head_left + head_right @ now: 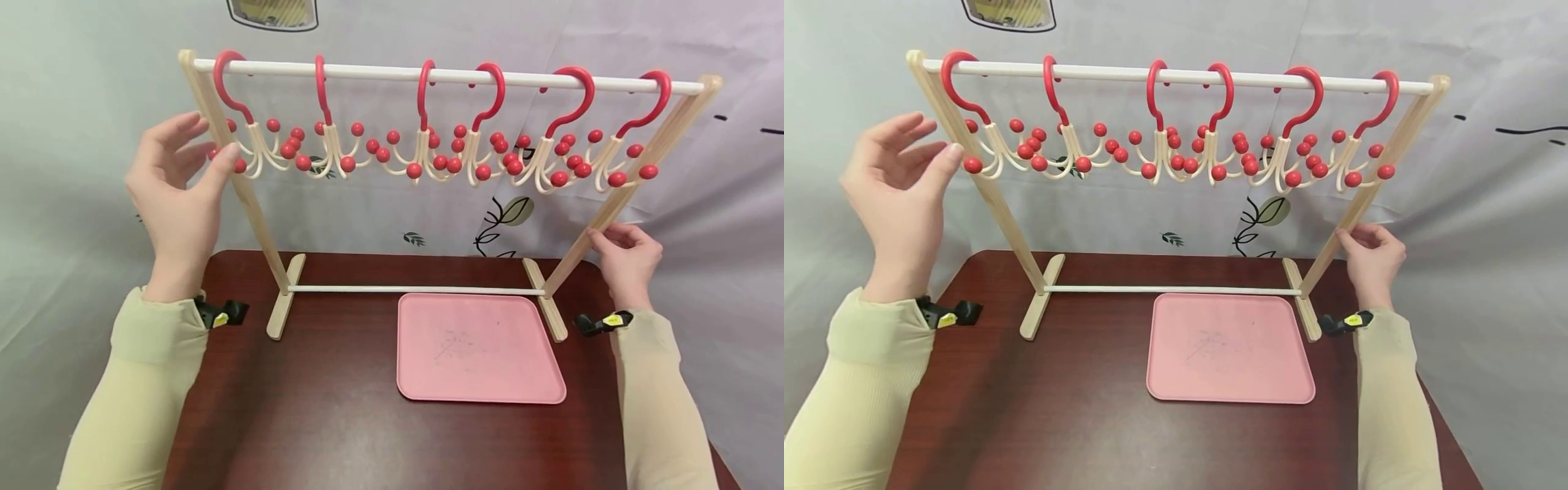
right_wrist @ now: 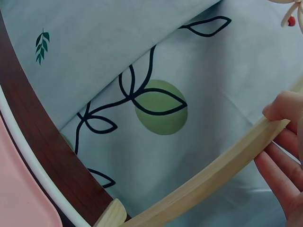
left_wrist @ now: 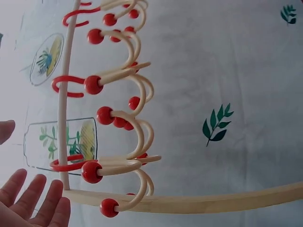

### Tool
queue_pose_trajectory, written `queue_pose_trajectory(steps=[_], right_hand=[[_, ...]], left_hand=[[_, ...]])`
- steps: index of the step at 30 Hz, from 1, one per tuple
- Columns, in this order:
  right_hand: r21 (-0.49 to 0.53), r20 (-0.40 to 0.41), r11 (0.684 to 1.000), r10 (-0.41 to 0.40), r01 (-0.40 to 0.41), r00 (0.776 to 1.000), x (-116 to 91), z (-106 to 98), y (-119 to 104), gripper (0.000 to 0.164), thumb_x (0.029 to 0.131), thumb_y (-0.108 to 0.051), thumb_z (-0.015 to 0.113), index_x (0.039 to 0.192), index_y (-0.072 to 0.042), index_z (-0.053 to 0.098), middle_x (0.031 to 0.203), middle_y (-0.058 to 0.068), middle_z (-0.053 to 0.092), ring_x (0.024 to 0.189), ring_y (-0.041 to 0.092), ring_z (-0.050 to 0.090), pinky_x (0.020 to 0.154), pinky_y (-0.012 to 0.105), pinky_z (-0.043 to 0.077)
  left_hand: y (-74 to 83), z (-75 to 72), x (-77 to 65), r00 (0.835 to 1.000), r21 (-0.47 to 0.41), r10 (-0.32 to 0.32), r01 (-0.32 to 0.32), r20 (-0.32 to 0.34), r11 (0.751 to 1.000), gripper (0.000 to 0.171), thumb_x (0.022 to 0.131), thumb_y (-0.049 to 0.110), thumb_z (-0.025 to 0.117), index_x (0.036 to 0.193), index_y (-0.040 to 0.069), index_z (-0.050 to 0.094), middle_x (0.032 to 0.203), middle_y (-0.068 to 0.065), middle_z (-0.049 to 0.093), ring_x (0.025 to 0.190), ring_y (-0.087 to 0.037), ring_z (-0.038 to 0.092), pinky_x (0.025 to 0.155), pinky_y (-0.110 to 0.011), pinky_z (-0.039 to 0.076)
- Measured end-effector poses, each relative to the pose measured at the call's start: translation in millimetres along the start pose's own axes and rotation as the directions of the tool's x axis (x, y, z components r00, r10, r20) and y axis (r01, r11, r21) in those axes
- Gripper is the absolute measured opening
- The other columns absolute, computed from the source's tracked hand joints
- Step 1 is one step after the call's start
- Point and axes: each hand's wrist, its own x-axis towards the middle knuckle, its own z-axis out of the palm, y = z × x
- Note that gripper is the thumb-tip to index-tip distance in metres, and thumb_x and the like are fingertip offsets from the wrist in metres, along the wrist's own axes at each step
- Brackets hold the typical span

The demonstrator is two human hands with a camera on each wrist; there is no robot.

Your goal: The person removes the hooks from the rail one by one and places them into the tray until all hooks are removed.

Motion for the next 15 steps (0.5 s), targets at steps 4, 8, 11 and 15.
queue_pose_trajectory(steps=[4,8,11,15], right_hand=[[0.027,0.009,1.0,0.009,-0.009,1.0,2,-2,1,0.021,0.076,-0.007,0.09,0.094,-0.005,0.078,0.077,-0.004,0.072,0.068,0.006,0.069,0.064,0.013,0.055],[0.052,0.02,0.998,0.029,-0.03,0.999,3,-3,2,0.024,0.075,-0.008,0.092,0.095,-0.005,0.078,0.079,-0.003,0.073,0.068,0.007,0.07,0.065,0.014,0.056],[0.075,0.031,0.996,0.047,-0.05,0.998,3,-5,2,0.028,0.073,-0.009,0.093,0.097,-0.004,0.078,0.081,-0.002,0.074,0.071,0.008,0.071,0.067,0.015,0.056],[0.066,0.034,0.996,0.063,-0.066,0.997,1,-8,4,0.034,0.073,-0.01,0.093,0.103,-0.006,0.079,0.085,-0.004,0.074,0.076,0.008,0.07,0.07,0.014,0.056]], left_hand=[[-0.8,2.0,11.7,0.997,0.036,-0.081,0.082,-0.013,0.996,0.039,0.089,0.015,0.078,0.127,0.012,0.068,0.129,-0.008,0.066,0.108,-0.024,0.066,0.102,-0.03,0.048],[-3.3,3.8,20.8,0.989,0.025,-0.15,0.15,-0.007,0.988,0.04,0.089,0.015,0.079,0.128,0.014,0.068,0.131,-0.007,0.064,0.108,-0.023,0.066,0.104,-0.029,0.046],[-5.3,4.7,27.1,0.982,-0.013,-0.188,0.188,0.003,0.982,0.04,0.089,0.014,0.079,0.127,0.014,0.068,0.131,-0.007,0.064,0.109,-0.023,0.066,0.105,-0.029,0.046],[-7.4,5.0,32.5,0.976,0.0,-0.217,0.217,0.018,0.976,0.041,0.089,0.017,0.08,0.129,0.017,0.068,0.132,-0.006,0.064,0.112,-0.022,0.065,0.101,-0.029,0.049]])
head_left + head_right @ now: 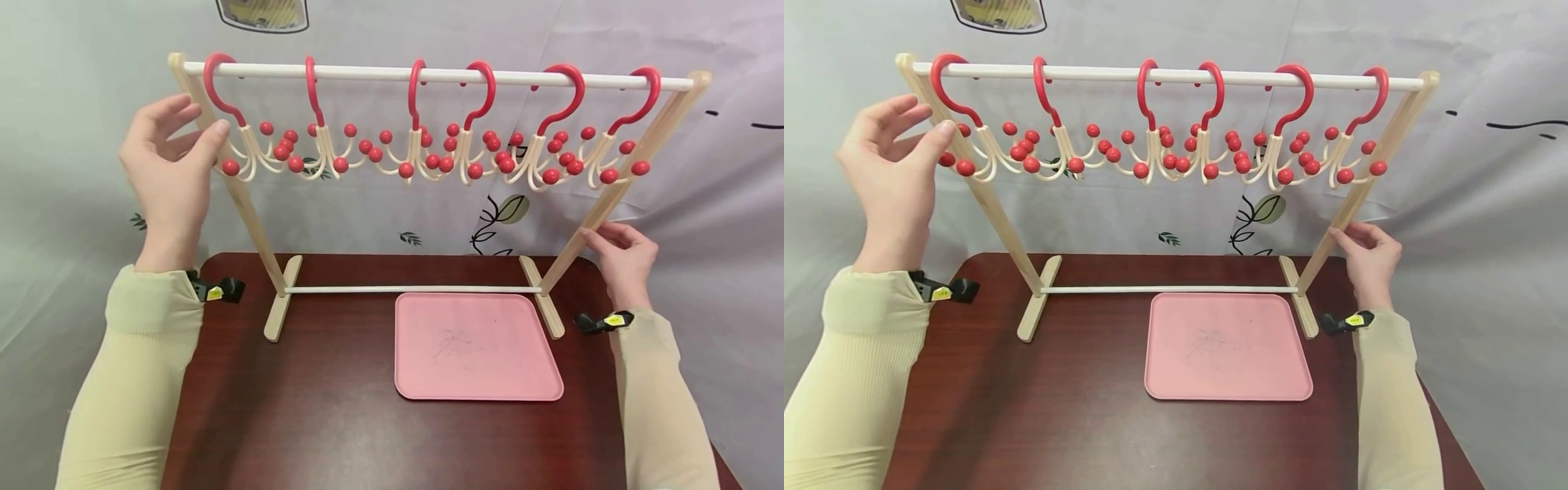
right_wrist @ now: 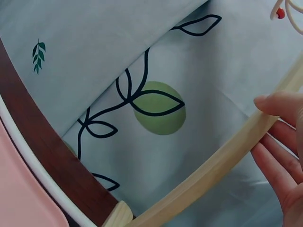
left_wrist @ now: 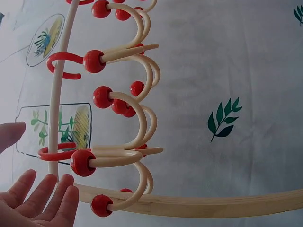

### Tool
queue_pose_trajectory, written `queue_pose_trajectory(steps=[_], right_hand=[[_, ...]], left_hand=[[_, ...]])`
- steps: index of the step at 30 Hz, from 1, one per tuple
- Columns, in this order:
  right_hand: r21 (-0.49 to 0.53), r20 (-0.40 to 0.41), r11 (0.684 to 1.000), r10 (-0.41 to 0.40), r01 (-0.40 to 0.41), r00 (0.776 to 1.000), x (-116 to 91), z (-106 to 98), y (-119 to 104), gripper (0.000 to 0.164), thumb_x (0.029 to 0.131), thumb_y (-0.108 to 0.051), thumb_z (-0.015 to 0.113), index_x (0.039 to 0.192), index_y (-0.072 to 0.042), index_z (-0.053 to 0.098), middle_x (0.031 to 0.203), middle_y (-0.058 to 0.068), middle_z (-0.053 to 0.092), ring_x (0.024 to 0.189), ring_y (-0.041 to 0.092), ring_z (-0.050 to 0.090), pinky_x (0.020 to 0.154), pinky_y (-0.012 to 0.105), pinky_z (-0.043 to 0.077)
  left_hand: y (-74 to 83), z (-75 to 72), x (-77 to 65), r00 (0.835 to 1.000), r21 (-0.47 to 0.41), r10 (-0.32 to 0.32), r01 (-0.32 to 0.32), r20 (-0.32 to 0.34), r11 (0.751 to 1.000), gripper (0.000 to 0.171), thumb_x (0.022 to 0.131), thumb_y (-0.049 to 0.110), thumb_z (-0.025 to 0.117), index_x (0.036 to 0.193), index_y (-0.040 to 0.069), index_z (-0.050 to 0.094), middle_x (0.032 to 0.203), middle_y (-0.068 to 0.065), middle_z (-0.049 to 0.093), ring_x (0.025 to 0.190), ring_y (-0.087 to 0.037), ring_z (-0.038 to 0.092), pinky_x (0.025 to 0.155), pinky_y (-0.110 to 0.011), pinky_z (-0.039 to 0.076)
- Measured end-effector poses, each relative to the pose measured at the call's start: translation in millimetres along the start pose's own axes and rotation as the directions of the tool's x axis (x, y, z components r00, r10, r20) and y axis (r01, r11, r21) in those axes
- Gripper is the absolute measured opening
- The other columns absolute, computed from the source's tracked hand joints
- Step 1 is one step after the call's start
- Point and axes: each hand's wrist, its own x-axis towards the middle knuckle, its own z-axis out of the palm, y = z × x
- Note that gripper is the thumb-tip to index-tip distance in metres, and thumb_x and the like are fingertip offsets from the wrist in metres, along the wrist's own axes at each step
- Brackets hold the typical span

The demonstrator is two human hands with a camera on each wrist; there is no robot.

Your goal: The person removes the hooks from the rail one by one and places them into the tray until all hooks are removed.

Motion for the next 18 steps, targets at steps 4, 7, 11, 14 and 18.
queue_pose_trajectory(steps=[4,7,11,14,18], right_hand=[[-0.003,-0.004,1.0,0.001,-0.001,1.0,-2,0,2,0.038,0.073,-0.009,0.093,0.108,-0.005,0.078,0.087,-0.004,0.073,0.08,0.008,0.069,0.071,0.014,0.054],[0.008,-0.007,1.0,-0.006,0.006,1.0,-2,1,2,0.039,0.073,-0.009,0.093,0.109,-0.004,0.078,0.088,-0.003,0.073,0.082,0.009,0.069,0.072,0.014,0.055],[0.017,-0.013,1.0,-0.012,0.012,1.0,-2,1,4,0.037,0.074,-0.007,0.092,0.107,-0.003,0.078,0.088,-0.003,0.073,0.082,0.009,0.069,0.072,0.014,0.055],[0.023,-0.015,1.0,-0.014,0.014,1.0,-1,1,6,0.035,0.073,-0.006,0.092,0.105,-0.003,0.078,0.088,-0.003,0.074,0.082,0.009,0.069,0.072,0.013,0.055],[0.03,-0.013,0.999,-0.019,0.019,1.0,-1,1,8,0.034,0.074,-0.005,0.092,0.104,-0.002,0.078,0.088,-0.003,0.074,0.082,0.009,0.07,0.072,0.014,0.056]], left_hand=[[-1.8,-0.3,3.9,1.0,0.014,-0.018,0.018,0.01,1.0,0.042,0.09,0.02,0.08,0.13,0.018,0.067,0.132,-0.004,0.064,0.113,-0.021,0.065,0.101,-0.03,0.049],[-3.0,1.0,7.6,1.0,-0.011,-0.022,0.022,0.017,1.0,0.042,0.089,0.019,0.081,0.129,0.018,0.068,0.131,-0.005,0.065,0.111,-0.022,0.065,0.101,-0.031,0.049],[-4.0,3.9,12.3,1.0,-0.015,-0.019,0.019,0.02,1.0,0.041,0.088,0.018,0.082,0.127,0.018,0.069,0.129,-0.005,0.066,0.108,-0.021,0.065,0.1,-0.031,0.048],[-4.3,5.8,14.2,1.0,0.009,-0.023,0.023,0.019,1.0,0.041,0.088,0.019,0.082,0.127,0.019,0.069,0.129,-0.003,0.066,0.107,-0.02,0.066,0.1,-0.032,0.048],[-4.1,8.0,15.4,0.999,0.057,-0.028,0.027,0.022,0.998,0.041,0.089,0.022,0.081,0.129,0.02,0.068,0.129,-0.002,0.066,0.105,-0.016,0.065,0.1,-0.032,0.048]])
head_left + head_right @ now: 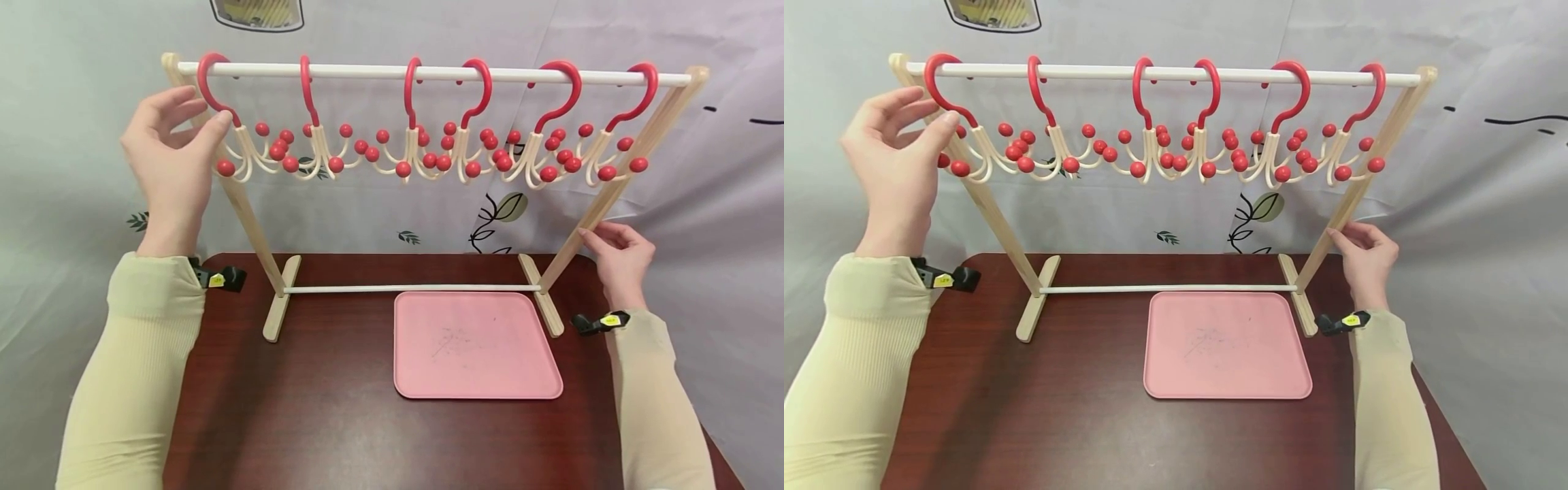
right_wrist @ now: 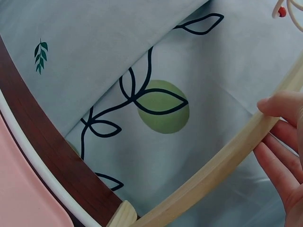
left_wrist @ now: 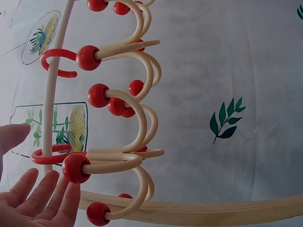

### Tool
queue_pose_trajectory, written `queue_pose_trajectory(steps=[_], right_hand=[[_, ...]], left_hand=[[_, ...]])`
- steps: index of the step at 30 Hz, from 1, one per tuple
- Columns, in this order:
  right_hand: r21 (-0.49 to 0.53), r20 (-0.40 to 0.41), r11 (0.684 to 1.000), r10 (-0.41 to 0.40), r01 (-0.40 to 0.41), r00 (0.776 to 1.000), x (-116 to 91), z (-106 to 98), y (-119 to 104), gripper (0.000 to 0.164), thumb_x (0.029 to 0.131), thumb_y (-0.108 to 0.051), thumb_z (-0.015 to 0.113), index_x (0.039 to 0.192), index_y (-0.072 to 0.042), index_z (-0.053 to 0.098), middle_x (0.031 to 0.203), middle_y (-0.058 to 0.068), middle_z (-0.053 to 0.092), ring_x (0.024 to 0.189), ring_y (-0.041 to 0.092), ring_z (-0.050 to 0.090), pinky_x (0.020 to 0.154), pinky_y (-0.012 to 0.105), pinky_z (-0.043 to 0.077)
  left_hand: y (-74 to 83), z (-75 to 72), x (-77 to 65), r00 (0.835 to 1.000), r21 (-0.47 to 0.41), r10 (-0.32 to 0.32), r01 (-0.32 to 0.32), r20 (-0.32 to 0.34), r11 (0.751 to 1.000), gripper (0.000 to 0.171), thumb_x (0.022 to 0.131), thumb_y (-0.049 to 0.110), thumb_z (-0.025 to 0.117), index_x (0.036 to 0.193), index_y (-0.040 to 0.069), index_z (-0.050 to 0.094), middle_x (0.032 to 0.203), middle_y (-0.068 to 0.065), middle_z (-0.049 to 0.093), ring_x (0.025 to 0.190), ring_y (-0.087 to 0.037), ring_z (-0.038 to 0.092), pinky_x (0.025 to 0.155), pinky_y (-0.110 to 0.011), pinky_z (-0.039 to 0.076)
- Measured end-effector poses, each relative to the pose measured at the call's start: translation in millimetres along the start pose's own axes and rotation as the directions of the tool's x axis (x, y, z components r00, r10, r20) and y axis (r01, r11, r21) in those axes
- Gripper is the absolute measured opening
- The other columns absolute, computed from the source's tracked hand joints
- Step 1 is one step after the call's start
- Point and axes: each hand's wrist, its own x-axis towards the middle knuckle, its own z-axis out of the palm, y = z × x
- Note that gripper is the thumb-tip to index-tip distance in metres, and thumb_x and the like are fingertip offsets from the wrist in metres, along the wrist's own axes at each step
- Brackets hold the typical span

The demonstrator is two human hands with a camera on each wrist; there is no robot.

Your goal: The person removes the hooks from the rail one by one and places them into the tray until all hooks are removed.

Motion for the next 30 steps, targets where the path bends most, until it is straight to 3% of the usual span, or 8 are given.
queue_pose_trajectory(steps=[7,12,18,24,30], right_hand=[[0.008,-0.003,1.0,0.014,-0.014,1.0,0,1,0,0.032,0.074,-0.004,0.091,0.103,-0.003,0.078,0.087,-0.003,0.074,0.082,0.009,0.07,0.072,0.014,0.056],[0.006,0.002,1.0,0.012,-0.012,1.0,-1,1,0,0.032,0.074,-0.004,0.091,0.104,-0.003,0.078,0.087,-0.003,0.074,0.082,0.009,0.07,0.073,0.014,0.056],[-0.002,0.001,1.0,0.004,-0.004,1.0,0,0,0,0.032,0.074,-0.004,0.091,0.103,-0.004,0.078,0.087,-0.003,0.074,0.081,0.008,0.07,0.072,0.014,0.055],[-0.005,0.003,1.0,-0.007,0.007,1.0,0,0,0,0.031,0.075,-0.004,0.091,0.102,-0.003,0.078,0.087,-0.003,0.074,0.082,0.009,0.07,0.071,0.013,0.055],[0.001,0.003,1.0,-0.016,0.016,1.0,-1,1,0,0.03,0.074,-0.005,0.091,0.101,-0.003,0.078,0.087,-0.003,0.074,0.082,0.009,0.07,0.071,0.013,0.055]], left_hand=[[5.4,3.3,1.8,1.0,0.07,0.009,-0.01,0.004,0.997,0.037,0.091,0.023,0.079,0.127,0.02,0.07,0.125,-0.001,0.069,0.106,-0.013,0.065,0.097,-0.027,0.048],[7.7,5.3,4.8,1.0,0.095,0.012,-0.011,-0.011,0.995,0.032,0.091,0.022,0.078,0.123,0.018,0.073,0.115,-0.001,0.073,0.095,-0.013,0.068,0.09,-0.022,0.052],[-3.7,5.9,17.4,1.0,0.134,0.012,-0.013,0.004,0.991,0.03,0.092,0.024,0.077,0.121,0.017,0.076,0.109,0.0,0.076,0.085,-0.008,0.069,0.082,-0.019,0.054],[-13.5,6.9,25.7,1.0,0.176,0.007,-0.011,0.027,0.984,0.032,0.092,0.03,0.077,0.122,0.017,0.076,0.111,0.002,0.075,0.09,-0.006,0.07,0.087,-0.019,0.053],[-14.0,9.2,27.1,1.0,0.168,0.001,-0.002,0.004,0.986,0.029,0.092,0.029,0.077,0.119,0.017,0.077,0.112,0.002,0.075,0.094,-0.007,0.07,0.093,-0.02,0.052]])
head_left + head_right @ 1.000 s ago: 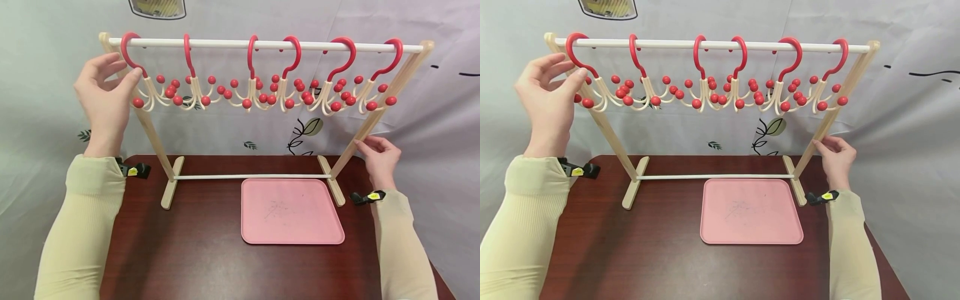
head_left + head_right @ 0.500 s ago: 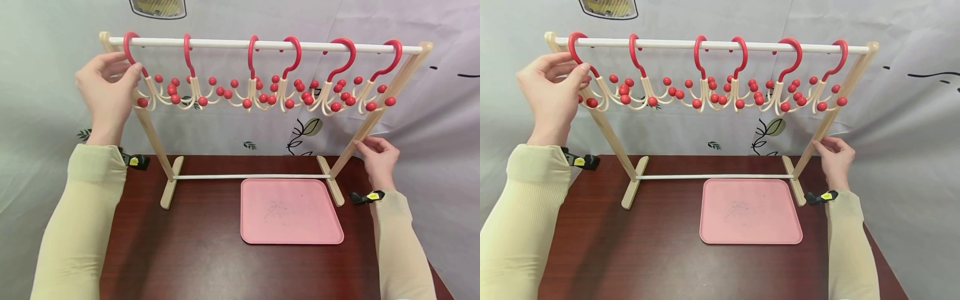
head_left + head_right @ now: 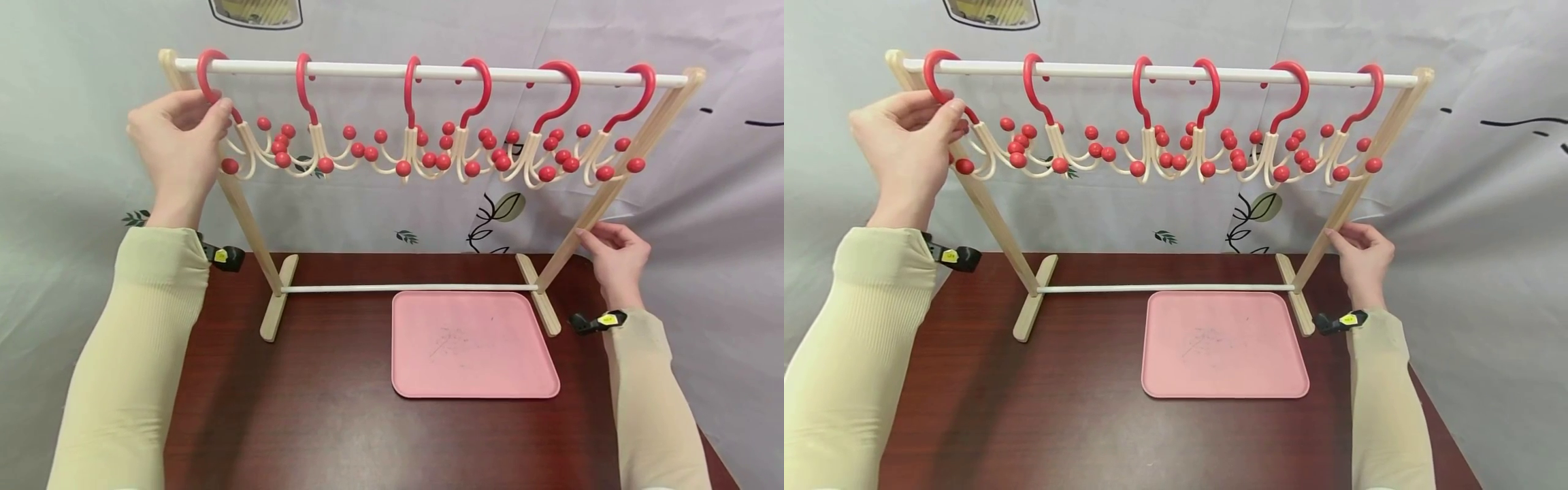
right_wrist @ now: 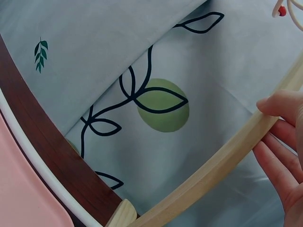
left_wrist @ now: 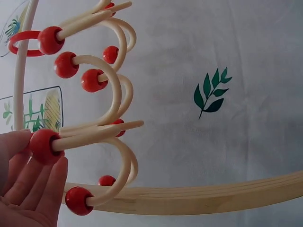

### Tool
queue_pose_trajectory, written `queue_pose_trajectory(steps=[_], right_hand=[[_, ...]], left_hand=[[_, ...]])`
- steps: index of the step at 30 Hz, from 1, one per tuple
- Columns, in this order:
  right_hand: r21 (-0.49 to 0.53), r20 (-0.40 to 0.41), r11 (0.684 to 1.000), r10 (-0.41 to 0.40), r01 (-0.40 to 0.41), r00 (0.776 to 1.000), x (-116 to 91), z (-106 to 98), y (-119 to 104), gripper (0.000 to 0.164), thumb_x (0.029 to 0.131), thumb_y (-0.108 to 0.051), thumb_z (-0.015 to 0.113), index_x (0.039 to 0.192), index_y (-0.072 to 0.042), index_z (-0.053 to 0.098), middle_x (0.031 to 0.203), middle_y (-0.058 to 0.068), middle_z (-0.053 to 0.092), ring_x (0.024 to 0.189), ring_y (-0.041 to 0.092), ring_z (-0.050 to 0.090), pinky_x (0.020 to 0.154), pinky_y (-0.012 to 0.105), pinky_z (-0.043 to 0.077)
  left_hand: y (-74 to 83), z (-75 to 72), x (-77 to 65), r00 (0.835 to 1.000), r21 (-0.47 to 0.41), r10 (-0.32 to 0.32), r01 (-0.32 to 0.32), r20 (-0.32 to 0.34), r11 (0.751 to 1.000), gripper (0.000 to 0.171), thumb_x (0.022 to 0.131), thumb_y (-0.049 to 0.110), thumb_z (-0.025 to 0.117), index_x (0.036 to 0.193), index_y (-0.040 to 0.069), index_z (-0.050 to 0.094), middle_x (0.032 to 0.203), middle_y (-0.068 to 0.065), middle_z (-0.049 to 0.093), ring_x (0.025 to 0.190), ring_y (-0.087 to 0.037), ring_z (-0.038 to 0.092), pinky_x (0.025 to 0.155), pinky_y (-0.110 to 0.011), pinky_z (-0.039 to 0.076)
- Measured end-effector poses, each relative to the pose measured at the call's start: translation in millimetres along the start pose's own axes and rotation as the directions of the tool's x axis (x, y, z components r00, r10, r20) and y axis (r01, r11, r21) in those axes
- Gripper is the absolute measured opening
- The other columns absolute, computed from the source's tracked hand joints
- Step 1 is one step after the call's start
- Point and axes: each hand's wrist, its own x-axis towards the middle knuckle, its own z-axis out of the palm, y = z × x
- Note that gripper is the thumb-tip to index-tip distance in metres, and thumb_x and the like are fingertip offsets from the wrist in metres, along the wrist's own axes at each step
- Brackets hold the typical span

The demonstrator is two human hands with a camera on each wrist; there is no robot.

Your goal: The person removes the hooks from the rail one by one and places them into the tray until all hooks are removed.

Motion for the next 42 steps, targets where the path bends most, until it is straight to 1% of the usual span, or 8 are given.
queue_pose_trajectory(steps=[7,10,15,17,22,26,34,42], right_hand=[[0.02,0.0,1.0,-0.004,0.004,1.0,-1,2,0,0.028,0.074,-0.002,0.091,0.099,-0.003,0.078,0.085,-0.002,0.074,0.081,0.009,0.07,0.071,0.014,0.056],[0.015,0.0,1.0,0.001,-0.001,1.0,-1,2,0,0.027,0.074,-0.003,0.091,0.099,-0.004,0.078,0.086,-0.002,0.074,0.082,0.009,0.07,0.071,0.014,0.056],[-0.003,0.001,1.0,0.0,0.0,1.0,-2,1,0,0.028,0.075,-0.004,0.091,0.1,-0.004,0.078,0.086,-0.003,0.074,0.082,0.009,0.07,0.071,0.014,0.056],[-0.011,0.002,1.0,0.0,0.0,1.0,-2,1,-1,0.028,0.075,-0.005,0.091,0.1,-0.004,0.078,0.087,-0.003,0.074,0.082,0.009,0.07,0.071,0.014,0.056],[-0.006,0.001,1.0,0.004,-0.004,1.0,-3,1,-3,0.027,0.075,-0.004,0.091,0.099,-0.004,0.078,0.086,-0.003,0.073,0.081,0.009,0.07,0.07,0.014,0.056],[-0.001,0.002,1.0,0.005,-0.005,1.0,-3,1,-3,0.026,0.075,-0.004,0.091,0.098,-0.004,0.078,0.085,-0.002,0.073,0.08,0.009,0.07,0.07,0.014,0.056],[-0.008,-0.003,1.0,0.019,-0.019,1.0,-3,0,-3,0.028,0.075,-0.005,0.091,0.099,-0.005,0.078,0.085,-0.003,0.074,0.08,0.009,0.07,0.069,0.014,0.055],[-0.034,-0.004,0.999,0.025,-0.025,1.0,-2,0,-2,0.029,0.075,-0.007,0.092,0.101,-0.006,0.078,0.086,-0.004,0.074,0.081,0.008,0.07,0.07,0.013,0.055]], left_hand=[[5.3,1.3,-1.5,0.998,-0.068,-0.015,0.011,-0.067,0.998,0.021,0.09,0.022,0.08,0.11,0.015,0.081,0.102,0.002,0.077,0.088,-0.009,0.068,0.087,-0.018,0.053],[6.8,2.4,-3.2,0.995,-0.059,-0.004,-0.002,-0.1,0.998,0.02,0.09,0.022,0.08,0.108,0.014,0.081,0.101,0.002,0.077,0.088,-0.008,0.069,0.085,-0.018,0.053],[8.2,3.7,-5.6,0.993,-0.077,0.012,-0.021,-0.114,0.997,0.02,0.089,0.022,0.081,0.107,0.014,0.081,0.1,0.002,0.077,0.091,-0.009,0.07,0.09,-0.019,0.053],[8.4,3.6,-5.7,0.993,-0.089,0.018,-0.028,-0.115,0.996,0.02,0.089,0.023,0.081,0.107,0.015,0.081,0.1,0.002,0.077,0.092,-0.009,0.07,0.086,-0.017,0.053],[6.1,5.4,-2.7,0.989,-0.088,0.063,-0.076,-0.137,0.993,0.018,0.088,0.025,0.082,0.104,0.017,0.082,0.098,0.003,0.077,0.092,-0.009,0.071,0.084,-0.017,0.054],[4.7,8.0,-0.5,0.98,-0.094,0.102,-0.119,-0.169,0.988,0.015,0.088,0.023,0.083,0.1,0.016,0.082,0.095,0.002,0.077,0.088,-0.009,0.071,0.086,-0.019,0.052],[8.2,8.3,-6.6,0.955,-0.034,0.204,-0.216,-0.213,0.976,0.014,0.09,0.025,0.081,0.101,0.017,0.082,0.096,0.003,0.077,0.089,-0.008,0.071,0.086,-0.019,0.052],[12.3,5.0,-9.6,0.937,-0.026,0.253,-0.267,-0.239,0.963,0.016,0.09,0.026,0.081,0.101,0.014,0.082,0.096,0.003,0.077,0.088,-0.008,0.071,0.086,-0.02,0.054]])
